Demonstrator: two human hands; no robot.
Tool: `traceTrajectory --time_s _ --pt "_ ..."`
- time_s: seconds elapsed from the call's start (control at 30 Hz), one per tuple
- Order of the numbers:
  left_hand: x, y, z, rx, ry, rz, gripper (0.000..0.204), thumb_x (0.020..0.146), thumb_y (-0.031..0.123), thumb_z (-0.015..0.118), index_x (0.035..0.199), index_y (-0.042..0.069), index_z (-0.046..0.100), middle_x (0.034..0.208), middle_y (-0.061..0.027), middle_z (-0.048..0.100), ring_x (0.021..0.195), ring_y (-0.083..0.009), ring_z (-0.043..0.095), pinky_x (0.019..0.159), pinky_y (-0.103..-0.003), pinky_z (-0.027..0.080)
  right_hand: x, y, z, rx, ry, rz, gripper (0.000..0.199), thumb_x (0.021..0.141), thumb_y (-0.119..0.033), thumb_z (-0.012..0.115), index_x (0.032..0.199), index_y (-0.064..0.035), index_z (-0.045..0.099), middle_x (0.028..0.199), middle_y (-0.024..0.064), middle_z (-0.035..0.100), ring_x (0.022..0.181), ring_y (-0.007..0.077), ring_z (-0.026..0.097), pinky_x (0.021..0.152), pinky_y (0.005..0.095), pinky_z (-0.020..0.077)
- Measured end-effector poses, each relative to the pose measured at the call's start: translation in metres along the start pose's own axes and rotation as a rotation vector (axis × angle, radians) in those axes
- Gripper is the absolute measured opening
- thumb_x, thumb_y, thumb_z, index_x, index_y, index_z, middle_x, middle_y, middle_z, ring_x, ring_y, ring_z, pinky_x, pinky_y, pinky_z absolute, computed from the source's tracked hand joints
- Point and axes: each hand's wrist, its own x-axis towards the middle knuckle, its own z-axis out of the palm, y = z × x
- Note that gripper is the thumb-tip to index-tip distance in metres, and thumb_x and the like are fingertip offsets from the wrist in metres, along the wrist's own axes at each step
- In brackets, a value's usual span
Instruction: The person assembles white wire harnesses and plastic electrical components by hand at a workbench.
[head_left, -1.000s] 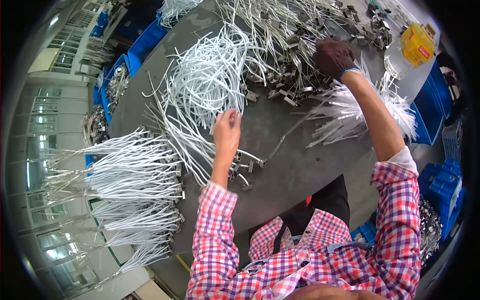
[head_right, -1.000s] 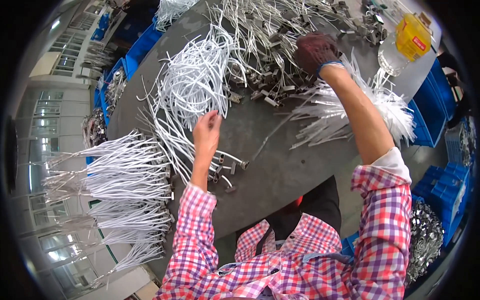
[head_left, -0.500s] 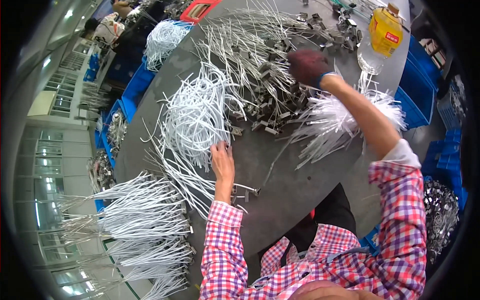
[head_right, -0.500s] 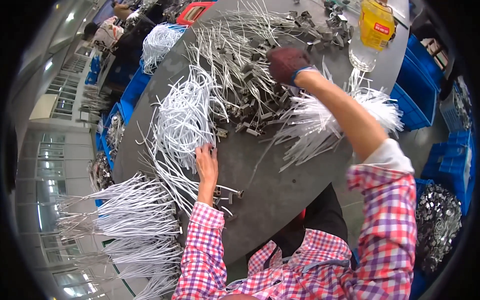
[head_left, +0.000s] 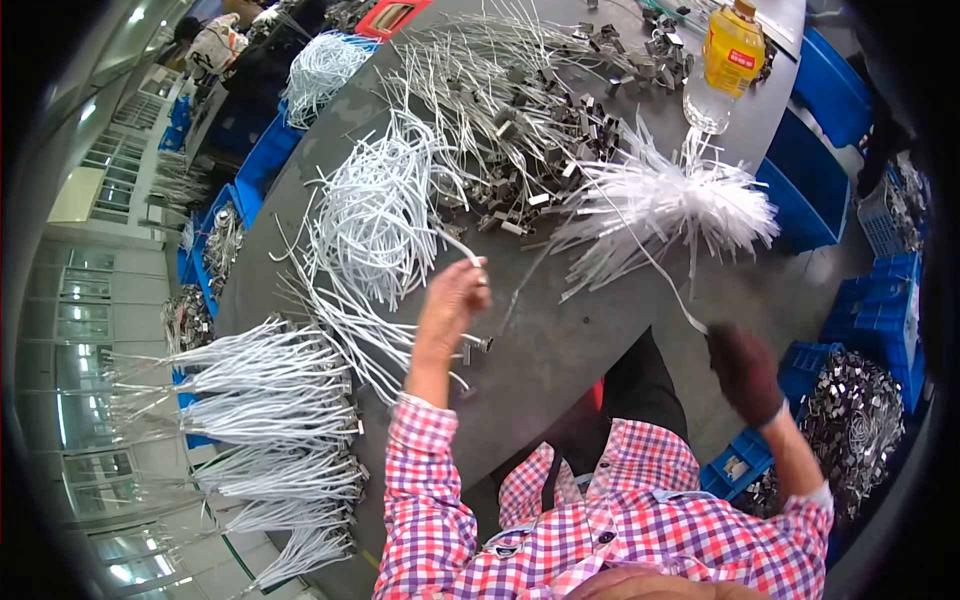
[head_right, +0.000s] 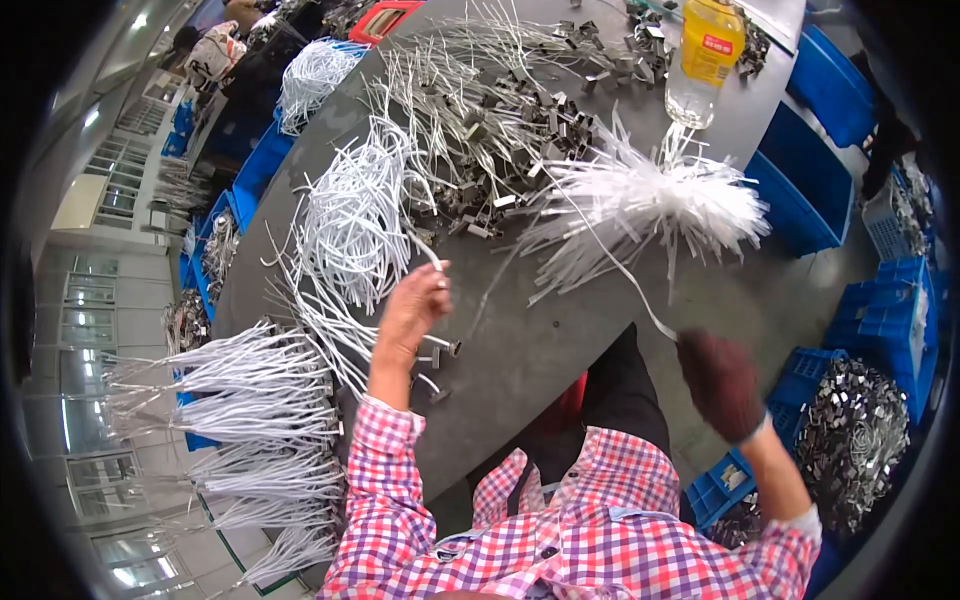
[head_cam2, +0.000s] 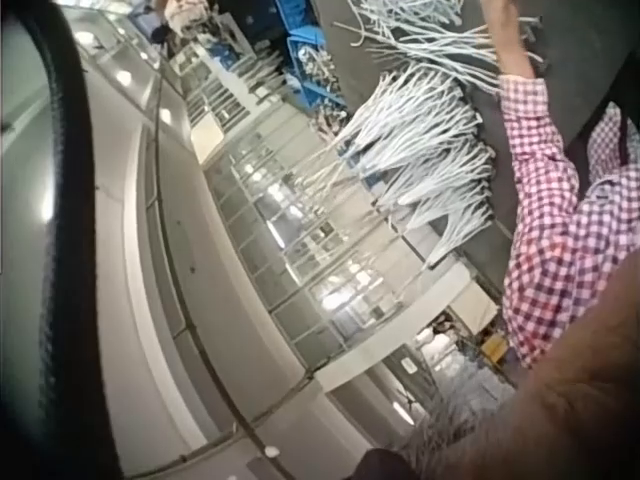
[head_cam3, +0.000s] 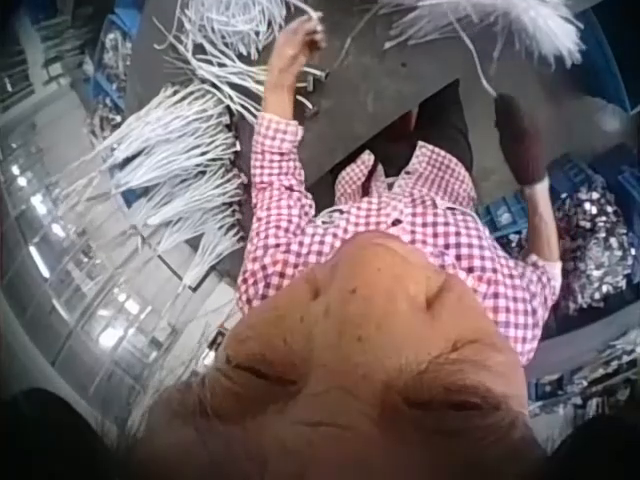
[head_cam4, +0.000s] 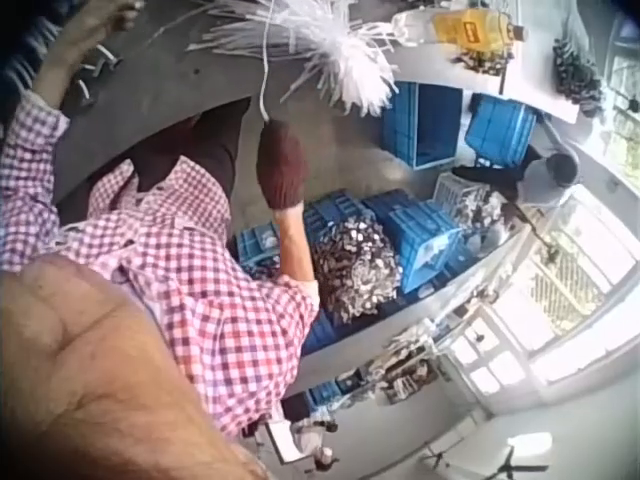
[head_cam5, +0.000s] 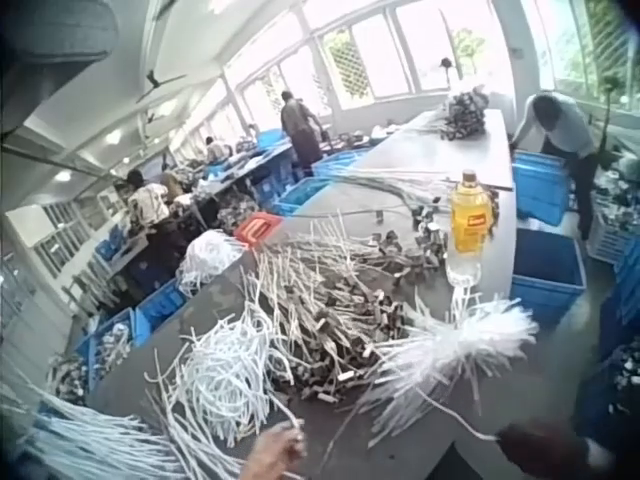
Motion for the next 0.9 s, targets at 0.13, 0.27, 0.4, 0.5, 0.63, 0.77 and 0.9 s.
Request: traceTrajectory --time_s 0.13,0.27,0.4,0.5,0.63,0.77,0.9 --pt "-0.025 -0.055 0.062 0.097 0.028 -0.134 0.026 0.089 0.017 0.061 0.11 0.003 0.056 0.084 -0.0035 0.06 0.074 -0.0135 0.061 0.067 -0.028 0.05 -0.079 -0.03 -0.003 0.108 -0.12 0.186 0.027 0.072 -0.003 0.059 0.099 -0.0076 0.058 0.072 0.0105 0.059 0.068 0.0323 0.057 0.059 0.0416 0.0442" --pt "-0.039 -0.067 0.096 0.001 -0.003 0.067 0.023 0.092 0.016 0.056 0.11 0.002 0.055 0.092 -0.0087 0.063 0.084 -0.02 0.064 0.072 -0.032 0.053 -0.118 -0.047 -0.003 0.011 -0.359 0.073 0.021 0.069 -0.007 0.06 0.09 -0.0083 0.062 0.071 0.013 0.06 0.067 0.034 0.059 0.056 0.0428 0.0443" --pt "-0.062 -0.026 0.102 -0.05 0.074 0.248 0.017 0.096 0.014 0.048 0.108 0.002 0.051 0.096 -0.0126 0.062 0.086 -0.0235 0.065 0.074 -0.032 0.054 -0.134 -0.041 -0.002 -0.024 -0.409 0.069 0.022 0.065 -0.012 0.063 0.087 -0.0109 0.06 0.067 0.0113 0.058 0.063 0.032 0.059 0.053 0.0424 0.0451" --pt "-0.075 0.016 0.094 0.003 0.145 0.461 0.015 0.096 0.014 0.048 0.105 0.002 0.051 0.094 -0.0128 0.063 0.085 -0.024 0.066 0.074 -0.032 0.054 -0.145 -0.031 -0.001 -0.073 -0.384 0.093 0.018 0.068 -0.008 0.059 0.086 -0.0088 0.06 0.067 0.0115 0.058 0.065 0.0325 0.058 0.054 0.0421 0.0434" --pt "-0.084 0.054 0.083 0.012 0.228 0.605 0.016 0.096 0.016 0.049 0.104 0.003 0.051 0.093 -0.0134 0.064 0.083 -0.024 0.066 0.074 -0.032 0.054 -0.159 -0.026 -0.001 -0.076 -0.323 0.08 0.018 0.069 -0.007 0.059 0.086 -0.009 0.06 0.066 0.0099 0.057 0.066 0.0316 0.057 0.058 0.0413 0.0434" --pt "-0.086 0.066 0.082 0.021 0.214 0.604 0.016 0.095 0.019 0.052 0.101 0.004 0.053 0.091 -0.0131 0.065 0.082 -0.0236 0.067 0.072 -0.032 0.054 -0.169 -0.024 0.0 -0.102 -0.252 0.072 0.021 0.068 -0.005 0.059 0.089 -0.0089 0.06 0.064 0.008 0.055 0.064 0.0302 0.056 0.058 0.0408 0.0422" --pt "-0.083 0.059 0.08 0.106 0.211 0.594 0.018 0.092 0.023 0.057 0.095 0.005 0.057 0.088 -0.0114 0.066 0.078 -0.0215 0.067 0.068 -0.031 0.055 -0.183 -0.019 0.004 -0.092 -0.236 0.075 0.027 0.068 -0.004 0.058 0.094 -0.0077 0.059 0.063 0.007 0.055 0.064 0.0289 0.056 0.057 0.0399 0.0419"
